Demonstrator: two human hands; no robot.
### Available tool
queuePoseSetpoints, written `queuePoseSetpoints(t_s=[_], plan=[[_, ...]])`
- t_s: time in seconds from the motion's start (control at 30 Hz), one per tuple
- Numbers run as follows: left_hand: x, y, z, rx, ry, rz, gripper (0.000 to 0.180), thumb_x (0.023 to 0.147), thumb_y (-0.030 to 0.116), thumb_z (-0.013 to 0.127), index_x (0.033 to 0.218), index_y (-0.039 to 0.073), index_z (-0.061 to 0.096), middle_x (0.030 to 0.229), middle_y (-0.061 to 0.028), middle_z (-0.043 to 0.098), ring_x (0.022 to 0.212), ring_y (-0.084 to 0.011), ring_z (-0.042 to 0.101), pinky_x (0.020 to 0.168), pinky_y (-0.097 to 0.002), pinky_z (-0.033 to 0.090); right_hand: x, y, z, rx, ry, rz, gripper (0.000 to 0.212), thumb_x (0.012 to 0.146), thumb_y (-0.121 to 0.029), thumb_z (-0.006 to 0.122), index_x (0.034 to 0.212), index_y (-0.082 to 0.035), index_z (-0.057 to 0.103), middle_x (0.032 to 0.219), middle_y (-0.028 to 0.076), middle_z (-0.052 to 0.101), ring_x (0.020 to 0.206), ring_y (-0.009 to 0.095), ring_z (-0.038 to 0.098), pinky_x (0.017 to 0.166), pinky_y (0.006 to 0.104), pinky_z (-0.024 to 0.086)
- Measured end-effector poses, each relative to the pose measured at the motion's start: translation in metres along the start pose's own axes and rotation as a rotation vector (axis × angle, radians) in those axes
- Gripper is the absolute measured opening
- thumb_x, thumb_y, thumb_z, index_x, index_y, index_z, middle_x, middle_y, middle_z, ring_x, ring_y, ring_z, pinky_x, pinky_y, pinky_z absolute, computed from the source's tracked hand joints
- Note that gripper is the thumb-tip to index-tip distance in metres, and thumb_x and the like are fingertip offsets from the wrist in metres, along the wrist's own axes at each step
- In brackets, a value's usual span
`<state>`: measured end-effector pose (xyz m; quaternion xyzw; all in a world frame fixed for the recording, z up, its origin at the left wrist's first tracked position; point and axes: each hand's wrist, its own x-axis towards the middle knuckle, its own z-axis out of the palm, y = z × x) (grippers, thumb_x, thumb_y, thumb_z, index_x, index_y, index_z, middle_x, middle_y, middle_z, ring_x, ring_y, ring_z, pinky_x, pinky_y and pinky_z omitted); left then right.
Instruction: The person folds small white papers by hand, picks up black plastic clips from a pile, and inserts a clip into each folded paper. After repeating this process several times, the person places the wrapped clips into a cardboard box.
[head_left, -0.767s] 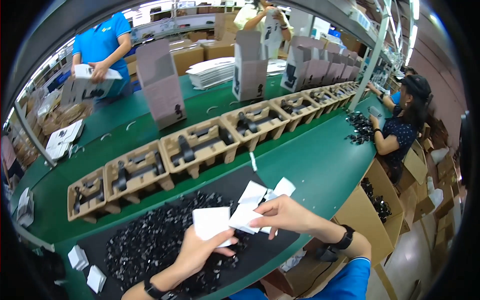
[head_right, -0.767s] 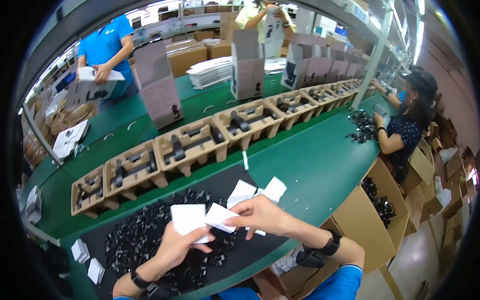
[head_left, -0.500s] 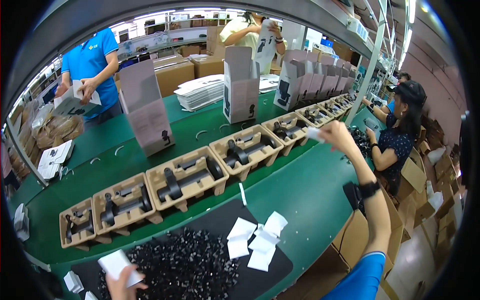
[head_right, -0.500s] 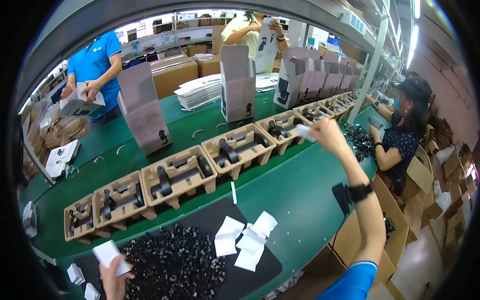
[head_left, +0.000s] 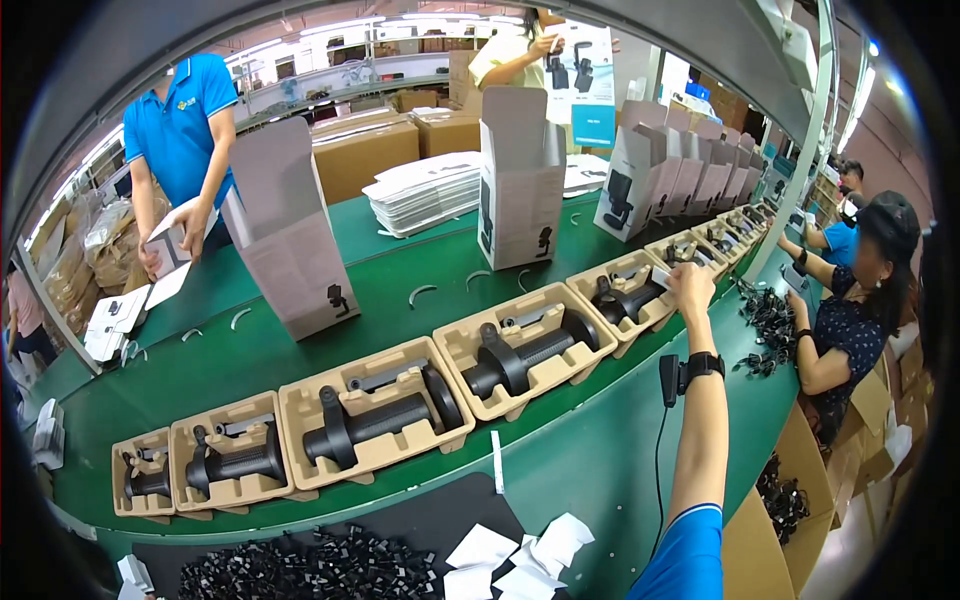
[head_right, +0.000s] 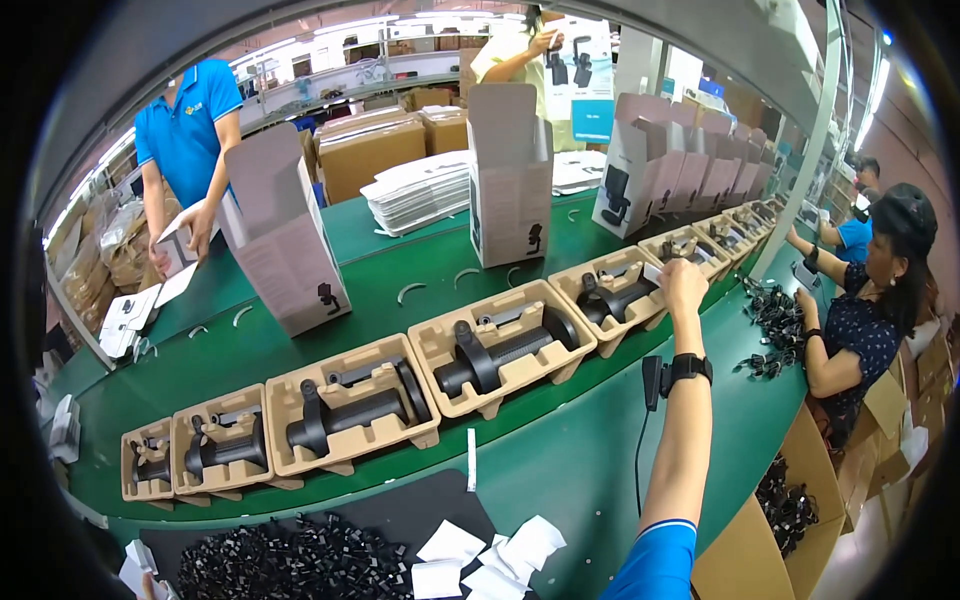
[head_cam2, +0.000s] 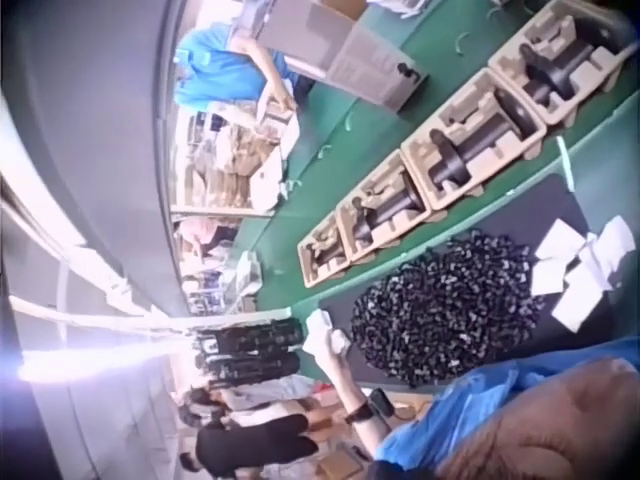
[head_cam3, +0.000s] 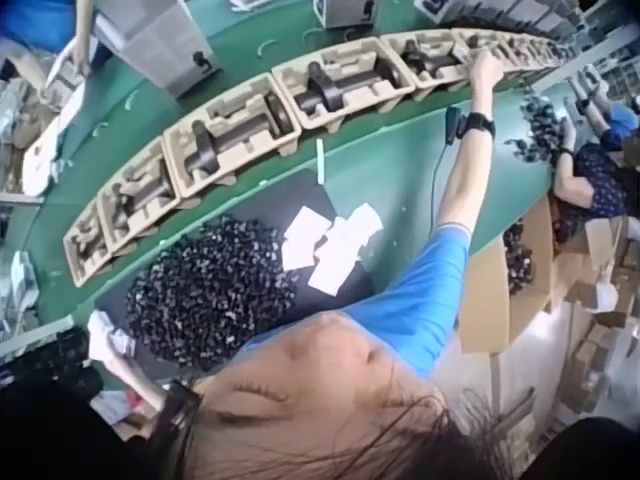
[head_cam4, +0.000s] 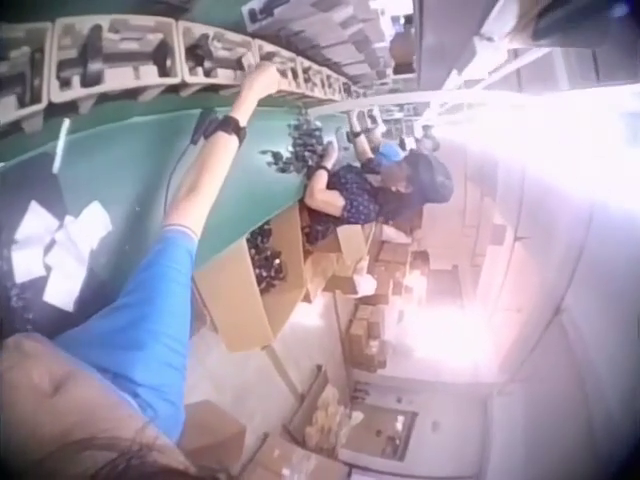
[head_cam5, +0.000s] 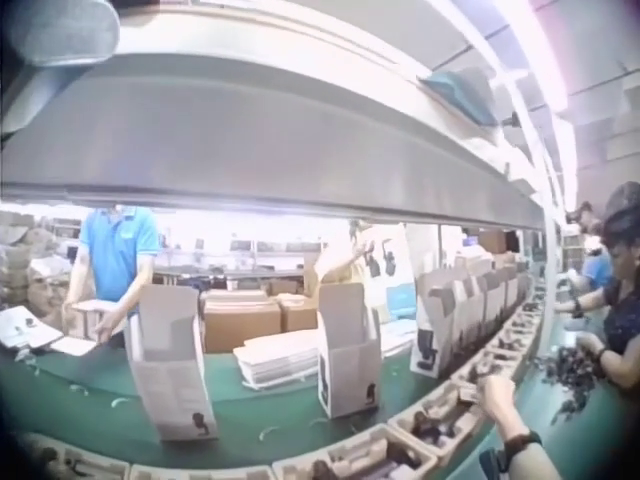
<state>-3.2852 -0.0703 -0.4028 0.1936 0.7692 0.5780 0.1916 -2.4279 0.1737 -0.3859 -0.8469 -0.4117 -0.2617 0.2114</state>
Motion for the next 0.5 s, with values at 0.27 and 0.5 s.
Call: queuePoseSetpoints(t_s=[0.27, 0.5], plan=[[0.007, -0.005, 0.026, 0.003, -0.125, 0.034, 0.042, 0.083, 0.021, 0.065, 0.118, 0.0, 0.055, 0.096, -0.0063, 0.06, 0.075, -0.015, 0.058, 0.058, -0.0253, 0.047, 0.013, 0.051, 0.054, -0.184, 0.158, 0.144, 0.011, 0.067, -0.021, 0.068, 0.07, -0.011, 0.07, 0.072, 0.016, 0.066, 0.069, 0.034, 0.065, 0.064, 0.0427, 0.052], [0.098, -0.084, -0.043, -0.04, -0.067, 0.026, 0.043, 0.079, 0.025, 0.067, 0.112, 0.004, 0.049, 0.087, -0.0062, 0.061, 0.067, -0.02, 0.065, 0.037, -0.0217, 0.048, -0.006, -0.003, 0.029, -0.221, -0.168, 0.038, 0.05, 0.074, -0.039, 0.067, 0.111, -0.007, 0.058, 0.133, 0.016, 0.046, 0.119, 0.036, 0.048, 0.082, 0.0443, 0.05]])
